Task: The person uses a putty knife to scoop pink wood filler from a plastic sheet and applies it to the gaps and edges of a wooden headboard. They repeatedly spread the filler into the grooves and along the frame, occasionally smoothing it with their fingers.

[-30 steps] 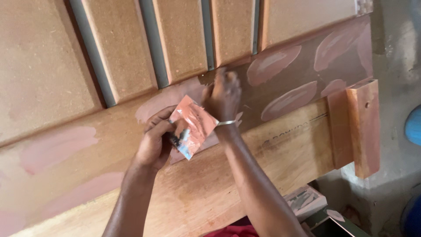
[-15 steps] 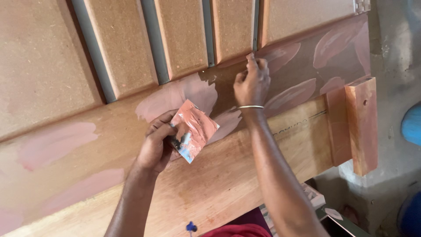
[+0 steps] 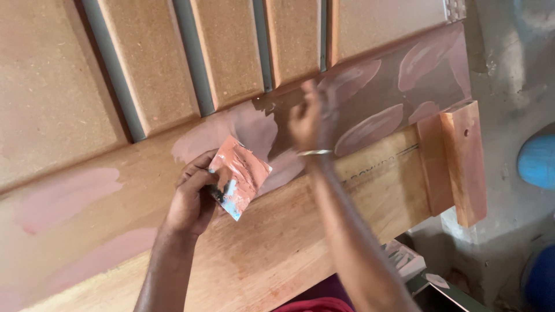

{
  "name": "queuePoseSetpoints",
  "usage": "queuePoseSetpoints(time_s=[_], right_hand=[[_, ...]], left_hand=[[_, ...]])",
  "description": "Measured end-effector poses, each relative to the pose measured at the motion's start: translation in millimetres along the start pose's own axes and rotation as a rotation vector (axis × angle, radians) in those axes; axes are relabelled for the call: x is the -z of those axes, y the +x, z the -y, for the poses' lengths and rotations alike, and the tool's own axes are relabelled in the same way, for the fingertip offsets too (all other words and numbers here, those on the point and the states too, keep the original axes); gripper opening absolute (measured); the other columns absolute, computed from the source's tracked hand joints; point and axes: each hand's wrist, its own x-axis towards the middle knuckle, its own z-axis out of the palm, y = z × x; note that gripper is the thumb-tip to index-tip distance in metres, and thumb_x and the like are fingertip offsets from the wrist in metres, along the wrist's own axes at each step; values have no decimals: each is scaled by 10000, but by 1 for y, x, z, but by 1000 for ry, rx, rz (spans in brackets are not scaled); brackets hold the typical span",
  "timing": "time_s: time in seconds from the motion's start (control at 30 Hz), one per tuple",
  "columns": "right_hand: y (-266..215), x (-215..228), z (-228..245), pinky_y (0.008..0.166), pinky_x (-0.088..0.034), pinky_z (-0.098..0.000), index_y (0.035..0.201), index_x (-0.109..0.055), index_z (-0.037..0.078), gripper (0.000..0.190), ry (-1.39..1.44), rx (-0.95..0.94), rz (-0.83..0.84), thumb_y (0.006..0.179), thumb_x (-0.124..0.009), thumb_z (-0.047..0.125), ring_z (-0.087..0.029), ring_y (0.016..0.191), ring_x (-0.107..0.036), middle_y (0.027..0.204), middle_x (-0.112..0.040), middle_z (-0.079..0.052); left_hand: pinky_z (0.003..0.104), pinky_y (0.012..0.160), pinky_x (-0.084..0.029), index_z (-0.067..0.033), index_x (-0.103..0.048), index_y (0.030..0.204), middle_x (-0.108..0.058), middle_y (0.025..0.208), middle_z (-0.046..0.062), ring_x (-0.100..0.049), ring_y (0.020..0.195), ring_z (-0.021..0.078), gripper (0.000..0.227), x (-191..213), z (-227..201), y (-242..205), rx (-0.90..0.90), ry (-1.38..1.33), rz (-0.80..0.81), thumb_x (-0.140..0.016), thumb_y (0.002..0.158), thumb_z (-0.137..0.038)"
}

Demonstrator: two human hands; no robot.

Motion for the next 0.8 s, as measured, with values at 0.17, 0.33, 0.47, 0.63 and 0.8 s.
queuePoseSetpoints(time_s=[0.17,0.33,0.47,0.63,0.8], right_hand=[[25,-2,-22,859,-558,-444,1242,-629,-29,427,-164,30,-28,816,-663,-34,-322,967,-642,1080,-596,-190],[-13,-31,21,809,-530,-443,1271,-621,-62,497,-152,29,57,776,-650,-29,-332,934,-613,1046,-562,-209],[-36,-30,43,793,-546,-390,1299,-663,20,450,285,7,101,868,-559,-58,-268,950,-637,1064,-597,-139],[-27,-32,53,804,-527,-421,1328,-647,10,462,151,39,75,874,-586,-50,-317,922,-619,1022,-577,-164],[-47,-62,84,822,-487,-517,1318,-593,-50,489,-97,90,-40,837,-641,23,-400,968,-602,1039,-581,-198]], left_hand=[[261,535,-532,91,-621,1304,-710,953,118,-647,693,133,464,11,1,-4,-11,-13,68,-452,887,-21],[250,729,-609,44,-598,1262,-728,1023,92,-712,849,122,487,12,-3,-9,52,-13,-168,-428,809,-8],[270,620,-551,66,-625,1306,-723,1013,106,-672,798,140,486,17,-11,-15,-35,8,-31,-447,863,-24],[258,644,-568,60,-616,1293,-717,1014,102,-682,813,130,486,24,-12,-15,-8,5,-77,-447,845,-23],[275,598,-527,88,-631,1343,-706,1052,132,-650,798,147,481,36,-12,-26,-100,-68,56,-471,903,-25]])
